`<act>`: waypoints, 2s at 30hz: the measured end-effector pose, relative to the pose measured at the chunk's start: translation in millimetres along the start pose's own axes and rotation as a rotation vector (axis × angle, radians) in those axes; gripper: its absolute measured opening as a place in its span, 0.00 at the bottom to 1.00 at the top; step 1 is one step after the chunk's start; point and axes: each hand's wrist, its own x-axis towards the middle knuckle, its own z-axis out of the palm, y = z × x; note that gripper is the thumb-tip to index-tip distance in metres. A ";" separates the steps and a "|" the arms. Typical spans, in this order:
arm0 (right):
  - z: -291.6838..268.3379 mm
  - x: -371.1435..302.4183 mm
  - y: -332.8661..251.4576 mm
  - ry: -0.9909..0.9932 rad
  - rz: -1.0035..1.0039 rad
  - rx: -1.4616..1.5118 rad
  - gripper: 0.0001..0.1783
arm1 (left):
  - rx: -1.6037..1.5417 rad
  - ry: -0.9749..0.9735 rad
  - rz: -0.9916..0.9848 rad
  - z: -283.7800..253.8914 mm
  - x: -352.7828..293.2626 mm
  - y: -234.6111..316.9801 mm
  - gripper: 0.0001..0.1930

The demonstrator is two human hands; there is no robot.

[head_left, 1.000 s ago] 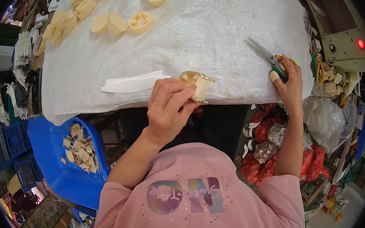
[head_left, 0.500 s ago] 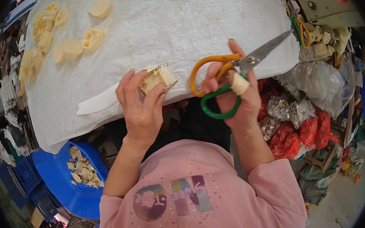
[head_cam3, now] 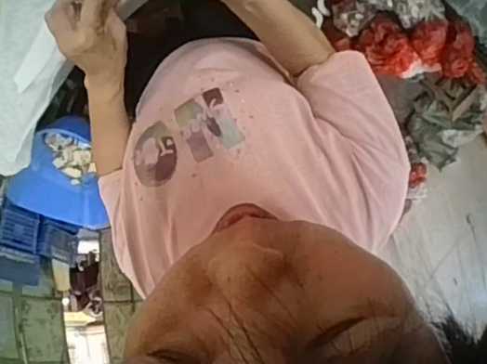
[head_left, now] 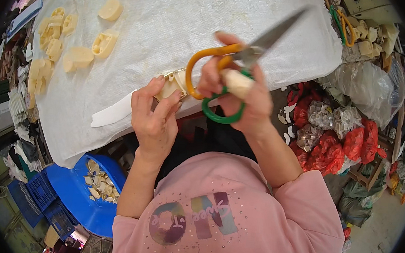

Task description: Assembling and cleaning small foam or plastic shoe components.

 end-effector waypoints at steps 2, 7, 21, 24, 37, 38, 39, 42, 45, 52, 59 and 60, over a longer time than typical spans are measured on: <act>5.3 -1.4 -18.3 -0.044 -0.103 -0.028 0.31 | -0.004 -0.002 -0.012 -2.2 -1.7 1.5 0.15; 2.7 -3.2 13.2 0.068 -0.001 -0.143 0.31 | -0.021 0.006 0.018 -0.9 -1.8 -5.0 0.15; 7.1 4.5 -6.7 -0.031 -0.096 0.027 0.30 | -0.009 -0.042 -0.010 -5.9 -2.4 -2.4 0.15; 12.3 6.2 6.1 0.027 -0.045 -0.009 0.30 | -0.025 -0.018 -0.009 -4.7 -0.5 -0.6 0.15; 3.7 12.2 -18.3 0.254 -0.104 -0.543 0.33 | -0.085 0.023 0.153 -9.6 -2.1 -10.1 0.16; -0.5 15.3 -33.3 0.274 -0.127 -0.794 0.32 | -0.118 0.071 0.173 -9.7 -7.8 -6.4 0.13; -7.9 19.2 -46.0 0.293 -0.164 -1.047 0.30 | -0.155 0.119 0.199 -10.5 -14.4 -2.3 0.11; -51.7 37.9 -64.8 0.155 -0.231 -1.597 0.28 | -0.131 0.227 0.122 -36.1 -40.7 -4.0 0.13; -96.3 45.4 -84.2 0.169 -0.210 -2.157 0.26 | 0.141 0.299 -0.152 -88.8 -71.9 -23.5 0.19; -51.4 51.2 -64.3 0.091 -0.391 -2.404 0.20 | 0.437 0.657 -0.874 -181.2 -229.7 -114.1 0.22; 43.1 36.4 28.8 -0.483 -0.355 -1.751 0.19 | 0.834 0.520 -1.189 -178.9 -290.7 -127.0 0.25; 54.3 32.7 40.2 -0.543 -0.352 -1.694 0.20 | 0.784 0.539 -1.085 -176.3 -273.0 -122.9 0.24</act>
